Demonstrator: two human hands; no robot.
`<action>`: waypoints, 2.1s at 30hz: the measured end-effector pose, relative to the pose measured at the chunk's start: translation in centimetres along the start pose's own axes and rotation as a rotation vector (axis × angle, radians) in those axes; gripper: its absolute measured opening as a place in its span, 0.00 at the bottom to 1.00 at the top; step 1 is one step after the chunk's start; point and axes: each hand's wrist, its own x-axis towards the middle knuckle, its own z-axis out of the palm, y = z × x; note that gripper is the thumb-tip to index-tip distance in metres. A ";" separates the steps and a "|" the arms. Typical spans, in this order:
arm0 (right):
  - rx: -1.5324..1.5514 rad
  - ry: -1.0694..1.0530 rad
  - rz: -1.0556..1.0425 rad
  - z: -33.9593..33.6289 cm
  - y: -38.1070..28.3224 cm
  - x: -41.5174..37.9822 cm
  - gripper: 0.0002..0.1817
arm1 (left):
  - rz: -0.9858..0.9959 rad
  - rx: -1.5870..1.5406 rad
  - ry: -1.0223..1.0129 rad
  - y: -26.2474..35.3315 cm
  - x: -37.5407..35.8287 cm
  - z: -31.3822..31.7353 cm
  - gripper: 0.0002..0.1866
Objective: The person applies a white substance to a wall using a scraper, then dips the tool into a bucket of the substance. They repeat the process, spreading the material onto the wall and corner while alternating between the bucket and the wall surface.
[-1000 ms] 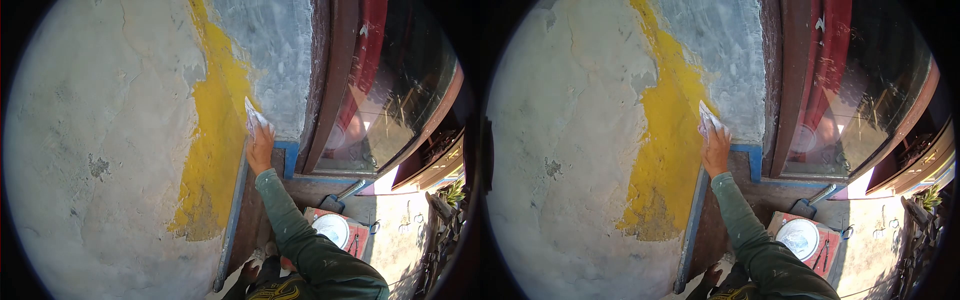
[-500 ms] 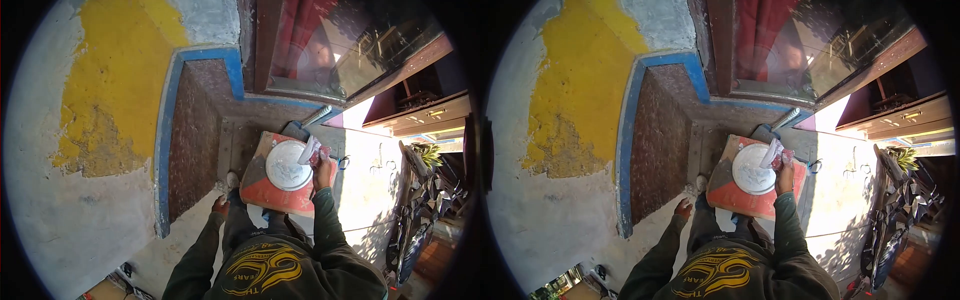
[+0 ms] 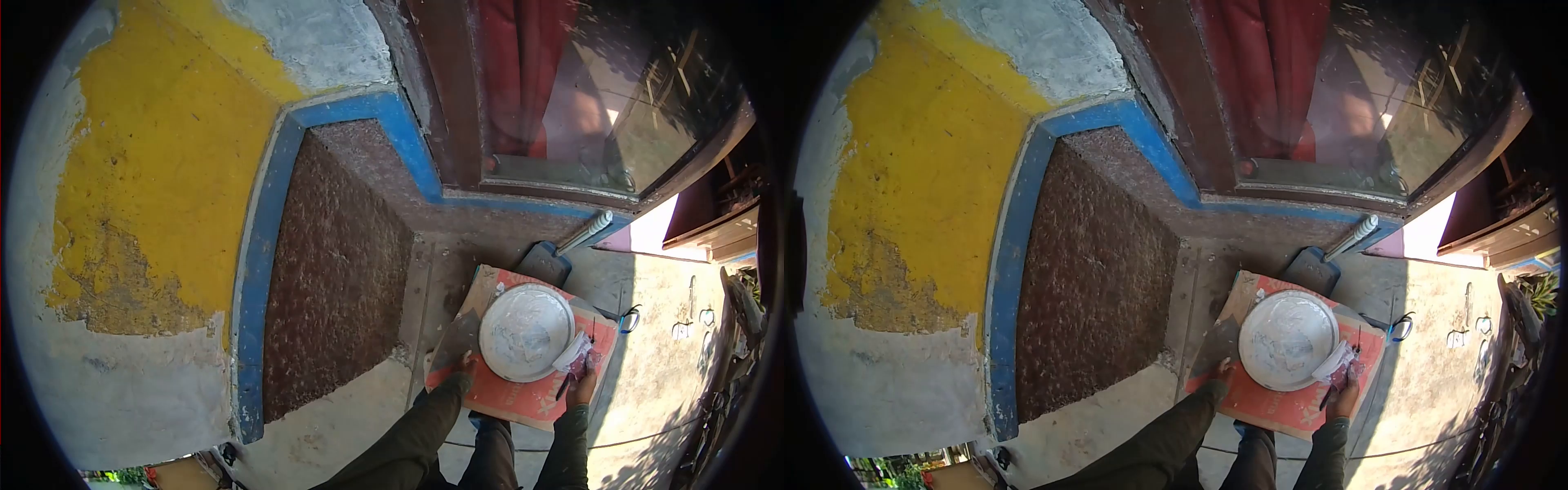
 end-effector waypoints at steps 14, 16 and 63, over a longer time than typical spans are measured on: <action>-0.026 -0.008 0.026 -0.1 3.2 4.1 0.23 | -0.065 -0.056 0.075 3.1 2.8 3.4 0.33; -0.037 -0.003 0.049 0.4 2.5 3.5 0.24 | -0.102 -0.117 0.105 3.5 2.8 3.4 0.34; -0.265 -0.643 0.024 11.8 -12.9 -5.7 0.30 | 0.038 -1.105 0.033 16.7 -15.4 -12.8 0.28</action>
